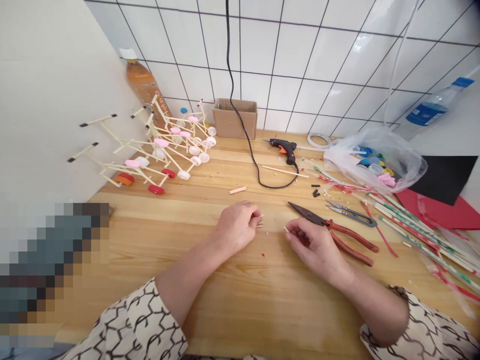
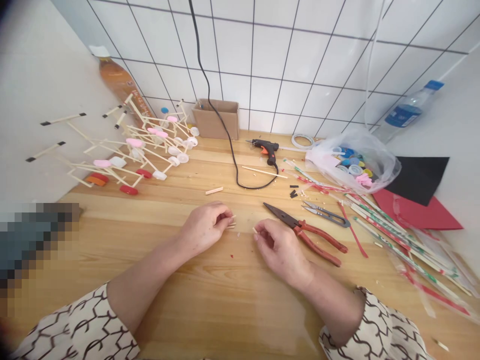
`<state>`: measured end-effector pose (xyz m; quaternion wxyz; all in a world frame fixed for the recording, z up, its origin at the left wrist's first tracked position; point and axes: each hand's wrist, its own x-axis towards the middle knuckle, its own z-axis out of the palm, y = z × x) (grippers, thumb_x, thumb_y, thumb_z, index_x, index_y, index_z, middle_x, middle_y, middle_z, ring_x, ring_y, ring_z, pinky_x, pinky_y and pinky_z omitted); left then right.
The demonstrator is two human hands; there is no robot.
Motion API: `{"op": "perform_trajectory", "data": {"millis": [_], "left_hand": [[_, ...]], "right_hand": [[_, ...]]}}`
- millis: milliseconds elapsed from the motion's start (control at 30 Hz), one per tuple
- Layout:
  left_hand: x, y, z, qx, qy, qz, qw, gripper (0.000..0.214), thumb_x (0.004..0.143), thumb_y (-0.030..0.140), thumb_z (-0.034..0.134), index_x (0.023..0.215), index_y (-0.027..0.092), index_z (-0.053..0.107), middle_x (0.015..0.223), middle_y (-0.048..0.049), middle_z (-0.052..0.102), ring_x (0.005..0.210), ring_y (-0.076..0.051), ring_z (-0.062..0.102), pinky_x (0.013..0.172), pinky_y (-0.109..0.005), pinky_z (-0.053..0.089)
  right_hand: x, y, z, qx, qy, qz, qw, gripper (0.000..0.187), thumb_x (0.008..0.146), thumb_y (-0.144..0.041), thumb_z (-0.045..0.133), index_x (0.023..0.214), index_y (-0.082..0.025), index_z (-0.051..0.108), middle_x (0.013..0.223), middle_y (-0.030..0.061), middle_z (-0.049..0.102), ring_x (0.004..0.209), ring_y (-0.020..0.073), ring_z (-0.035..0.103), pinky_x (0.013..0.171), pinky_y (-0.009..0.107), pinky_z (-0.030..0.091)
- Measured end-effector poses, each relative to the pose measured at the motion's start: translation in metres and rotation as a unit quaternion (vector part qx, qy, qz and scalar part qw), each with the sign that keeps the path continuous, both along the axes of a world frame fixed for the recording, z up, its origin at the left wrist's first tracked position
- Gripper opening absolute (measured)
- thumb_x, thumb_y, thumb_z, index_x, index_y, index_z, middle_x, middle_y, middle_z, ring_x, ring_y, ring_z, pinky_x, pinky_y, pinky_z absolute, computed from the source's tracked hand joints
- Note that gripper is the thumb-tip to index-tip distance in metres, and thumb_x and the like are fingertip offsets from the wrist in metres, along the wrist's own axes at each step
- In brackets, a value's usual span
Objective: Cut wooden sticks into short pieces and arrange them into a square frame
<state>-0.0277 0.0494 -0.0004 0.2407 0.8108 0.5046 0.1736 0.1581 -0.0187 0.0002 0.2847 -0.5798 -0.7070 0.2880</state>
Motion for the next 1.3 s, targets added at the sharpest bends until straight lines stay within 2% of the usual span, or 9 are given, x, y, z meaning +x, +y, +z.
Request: {"op": "perform_trajectory", "data": {"millis": [100,233,400,667,833,1000,1300], "left_hand": [[0.001,-0.001,-0.002,0.011,-0.019,0.008,1.0,0.008,0.076,0.014,0.057,0.071,0.018,0.062,0.075,-0.001,0.065,0.07,-0.015,0.059,0.063,-0.026,0.042],[0.001,-0.002,-0.007,0.029,-0.043,0.016,0.999,0.008,0.077,0.014,0.056,0.072,0.018,0.061,0.076,-0.0012,0.066,0.071,-0.015,0.059,0.065,-0.026,0.043],[0.001,-0.003,-0.013,0.054,-0.059,0.019,0.997,0.008,0.08,0.015,0.053,0.075,0.018,0.06,0.077,-0.0012,0.066,0.073,-0.015,0.06,0.066,-0.026,0.043],[0.001,-0.004,-0.013,0.096,-0.059,0.03,0.993,0.014,0.086,0.018,0.045,0.076,0.017,0.056,0.073,-0.0018,0.063,0.069,-0.016,0.058,0.063,-0.026,0.041],[-0.001,-0.004,-0.016,0.118,-0.058,0.032,0.991,0.013,0.086,0.018,0.045,0.076,0.018,0.054,0.074,-0.0019,0.063,0.069,-0.016,0.058,0.064,-0.026,0.041],[-0.001,-0.004,-0.016,0.12,-0.049,0.032,0.991,0.013,0.085,0.018,0.045,0.075,0.018,0.054,0.073,-0.0016,0.063,0.069,-0.016,0.058,0.064,-0.026,0.041],[-0.002,-0.005,-0.015,0.123,-0.039,0.034,0.991,0.013,0.084,0.019,0.044,0.075,0.018,0.054,0.074,-0.0022,0.064,0.069,-0.016,0.058,0.064,-0.027,0.041]], "right_hand": [[0.0,-0.002,-0.002,0.05,-0.061,0.03,0.996,0.008,0.084,-0.018,0.047,0.081,-0.018,0.054,0.069,0.0015,0.056,0.06,0.0132,0.051,0.057,0.025,0.04],[0.0,-0.003,-0.004,0.075,-0.088,0.045,0.992,0.007,0.083,-0.016,0.047,0.082,-0.018,0.054,0.069,0.0019,0.057,0.061,0.0136,0.052,0.058,0.025,0.041],[0.0,-0.002,-0.006,0.072,-0.098,0.042,0.992,0.007,0.083,-0.016,0.048,0.082,-0.018,0.055,0.069,0.0019,0.058,0.061,0.0139,0.052,0.057,0.025,0.04],[-0.001,0.0,-0.008,0.049,-0.107,0.023,0.993,0.006,0.082,-0.017,0.049,0.081,-0.018,0.055,0.069,0.0018,0.06,0.06,0.0142,0.054,0.056,0.025,0.041],[-0.002,0.0,-0.01,0.046,-0.105,0.009,0.993,0.01,0.081,-0.017,0.049,0.088,-0.018,0.056,0.069,0.0021,0.061,0.061,0.0151,0.056,0.058,0.026,0.043],[-0.003,-0.001,-0.01,0.058,-0.098,0.006,0.993,0.023,0.082,-0.016,0.046,0.103,-0.015,0.056,0.07,0.0029,0.063,0.061,0.0155,0.057,0.058,0.026,0.044],[-0.004,-0.001,-0.01,0.078,-0.088,0.012,0.993,0.02,0.081,-0.013,0.046,0.096,-0.016,0.059,0.078,0.0062,0.066,0.068,0.0166,0.061,0.063,0.028,0.047]]}}
